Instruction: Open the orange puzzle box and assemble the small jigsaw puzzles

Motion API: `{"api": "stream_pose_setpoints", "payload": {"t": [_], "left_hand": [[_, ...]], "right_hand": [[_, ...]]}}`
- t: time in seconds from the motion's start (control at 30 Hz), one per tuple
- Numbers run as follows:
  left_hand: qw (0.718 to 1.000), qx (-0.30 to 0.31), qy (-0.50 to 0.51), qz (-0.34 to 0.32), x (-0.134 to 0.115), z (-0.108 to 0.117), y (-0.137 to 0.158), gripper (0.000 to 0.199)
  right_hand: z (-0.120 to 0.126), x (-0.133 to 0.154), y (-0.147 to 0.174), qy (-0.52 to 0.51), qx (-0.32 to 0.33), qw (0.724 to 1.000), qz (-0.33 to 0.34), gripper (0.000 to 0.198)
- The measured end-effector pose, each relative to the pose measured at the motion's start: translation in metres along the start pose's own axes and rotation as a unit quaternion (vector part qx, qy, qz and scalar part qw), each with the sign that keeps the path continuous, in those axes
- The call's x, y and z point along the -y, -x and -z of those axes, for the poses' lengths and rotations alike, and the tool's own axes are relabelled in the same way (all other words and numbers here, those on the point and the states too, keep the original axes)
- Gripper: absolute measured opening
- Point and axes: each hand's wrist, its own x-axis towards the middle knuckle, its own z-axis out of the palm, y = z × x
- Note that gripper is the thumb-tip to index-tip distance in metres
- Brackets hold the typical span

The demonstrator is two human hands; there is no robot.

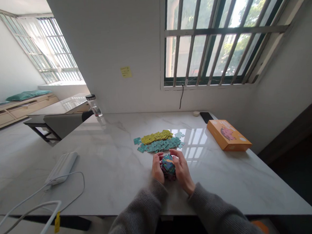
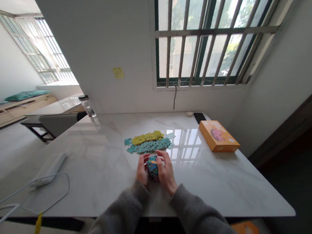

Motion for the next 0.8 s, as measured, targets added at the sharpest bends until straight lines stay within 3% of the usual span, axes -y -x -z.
{"api": "stream_pose_setpoints", "payload": {"t": [0.07, 0.1, 0.2, 0.27, 0.3, 0.37, 0.47, 0.57, 0.67, 0.8], "left_hand": [[0.996, -0.023, -0.052, -0.061, -0.009, 0.011, 0.002, 0.047], [0.99, -0.004, -0.088, -0.112, -0.014, 0.018, 0.003, 0.046], [0.945, 0.12, -0.176, -0.248, -0.029, 0.037, 0.007, 0.054], [0.915, 0.204, -0.205, -0.28, -0.033, 0.044, 0.007, 0.069], [0.911, 0.232, -0.204, -0.274, -0.032, 0.045, 0.007, 0.077], [0.929, 0.251, -0.161, -0.219, -0.026, 0.042, 0.004, 0.087], [0.981, 0.183, -0.016, -0.058, -0.012, 0.031, -0.003, 0.082], [0.984, 0.122, 0.118, 0.061, -0.005, 0.021, -0.009, 0.075], [0.97, 0.134, 0.183, 0.091, -0.007, 0.015, -0.006, 0.069], [0.966, 0.133, 0.197, 0.1, -0.01, 0.01, 0.004, 0.065]], "right_hand": [[0.009, -0.004, 0.001, -0.019, -0.002, 1.0, -0.022, 0.033], [0.015, -0.007, 0.002, -0.031, 0.006, 0.999, -0.034, 0.035], [0.031, -0.015, 0.006, -0.056, 0.053, 0.995, -0.06, 0.039], [0.04, -0.019, 0.01, -0.048, 0.086, 0.994, -0.054, 0.04], [0.044, -0.02, 0.013, -0.038, 0.102, 0.993, -0.041, 0.041], [0.048, -0.021, 0.019, -0.005, 0.14, 0.99, -0.008, 0.051], [0.047, -0.022, 0.026, 0.101, 0.187, 0.977, 0.034, 0.091], [0.042, -0.025, 0.03, 0.253, 0.181, 0.948, 0.072, 0.122], [0.041, -0.026, 0.027, 0.344, 0.17, 0.919, 0.088, 0.127], [0.052, -0.027, 0.016, 0.351, 0.195, 0.912, 0.085, 0.123]]}}
